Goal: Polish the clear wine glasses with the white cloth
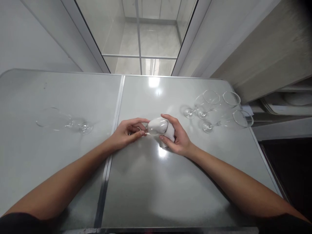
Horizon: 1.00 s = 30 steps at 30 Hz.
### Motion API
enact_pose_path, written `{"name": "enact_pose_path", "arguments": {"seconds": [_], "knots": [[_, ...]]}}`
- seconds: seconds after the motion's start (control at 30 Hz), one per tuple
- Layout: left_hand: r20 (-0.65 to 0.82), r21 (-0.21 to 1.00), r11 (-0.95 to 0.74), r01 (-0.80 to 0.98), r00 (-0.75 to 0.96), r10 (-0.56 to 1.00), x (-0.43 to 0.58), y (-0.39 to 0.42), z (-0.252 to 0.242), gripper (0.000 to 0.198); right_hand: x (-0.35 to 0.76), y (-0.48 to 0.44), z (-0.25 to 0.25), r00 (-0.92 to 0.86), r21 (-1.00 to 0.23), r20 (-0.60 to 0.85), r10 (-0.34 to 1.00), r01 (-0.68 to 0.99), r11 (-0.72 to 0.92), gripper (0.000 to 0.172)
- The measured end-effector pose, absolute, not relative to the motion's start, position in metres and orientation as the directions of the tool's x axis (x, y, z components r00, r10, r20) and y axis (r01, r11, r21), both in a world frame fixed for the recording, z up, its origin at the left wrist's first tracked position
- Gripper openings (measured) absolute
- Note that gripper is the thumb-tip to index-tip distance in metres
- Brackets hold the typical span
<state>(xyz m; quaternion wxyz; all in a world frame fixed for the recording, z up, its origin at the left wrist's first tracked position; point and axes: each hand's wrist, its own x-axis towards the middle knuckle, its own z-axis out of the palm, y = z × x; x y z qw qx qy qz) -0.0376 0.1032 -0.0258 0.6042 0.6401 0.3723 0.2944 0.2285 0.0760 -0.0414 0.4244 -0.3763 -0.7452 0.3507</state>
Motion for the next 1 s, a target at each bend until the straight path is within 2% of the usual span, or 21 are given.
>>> {"name": "enact_pose_path", "arguments": {"seconds": [0.13, 0.27, 0.33, 0.43, 0.53, 0.6, 0.67, 0.73, 0.9, 1.0], "knots": [[-0.11, 0.99, 0.138, -0.022, 0.486, 0.867, -0.041, 0.108, -0.032, 0.045, 0.225, 0.068, -0.054, -0.221, -0.656, 0.603, 0.767, 0.41, 0.634, 0.064], [-0.118, 0.992, 0.126, 0.015, 0.488, 0.865, -0.04, 0.106, -0.032, 0.043, 0.225, 0.064, -0.056, -0.105, -0.456, 0.811, 0.576, 0.503, 0.734, 0.069], [-0.09, 0.995, 0.062, 0.073, 0.496, 0.864, -0.038, 0.105, -0.03, 0.039, 0.223, 0.064, -0.05, -0.223, -0.383, 0.809, 0.544, 0.503, 0.775, 0.068], [0.022, 0.973, -0.146, 0.179, 0.558, 0.83, -0.035, 0.101, -0.027, 0.024, 0.217, 0.066, -0.041, -0.518, -0.324, 0.684, 0.514, 0.415, 0.85, 0.062], [0.121, 0.921, -0.322, 0.22, 0.624, 0.772, -0.034, 0.098, -0.025, 0.016, 0.214, 0.065, -0.038, -0.508, -0.404, 0.673, 0.538, 0.357, 0.842, 0.052], [0.125, 0.919, -0.343, 0.196, 0.679, 0.724, -0.034, 0.096, -0.023, 0.011, 0.218, 0.064, -0.039, -0.415, -0.565, 0.638, 0.649, 0.321, 0.761, 0.043], [0.127, 0.93, -0.333, 0.156, 0.715, 0.688, -0.035, 0.095, -0.021, 0.018, 0.224, 0.064, -0.039, -0.341, -0.756, 0.51, 0.79, 0.259, 0.601, 0.032], [0.146, 0.936, -0.328, 0.128, 0.707, 0.692, -0.036, 0.095, -0.021, 0.024, 0.229, 0.065, -0.037, -0.312, -0.883, 0.36, 0.879, 0.19, 0.429, 0.028], [0.165, 0.968, -0.241, 0.071, 0.543, 0.823, -0.037, 0.095, -0.023, 0.017, 0.23, 0.073, -0.03, -0.264, -0.985, 0.147, 0.953, 0.047, 0.165, 0.031], [0.1, 0.991, -0.128, 0.04, 0.421, 0.902, -0.037, 0.096, -0.025, 0.022, 0.226, 0.075, -0.032, -0.248, -0.971, 0.189, 0.95, 0.096, 0.218, 0.036]]}}
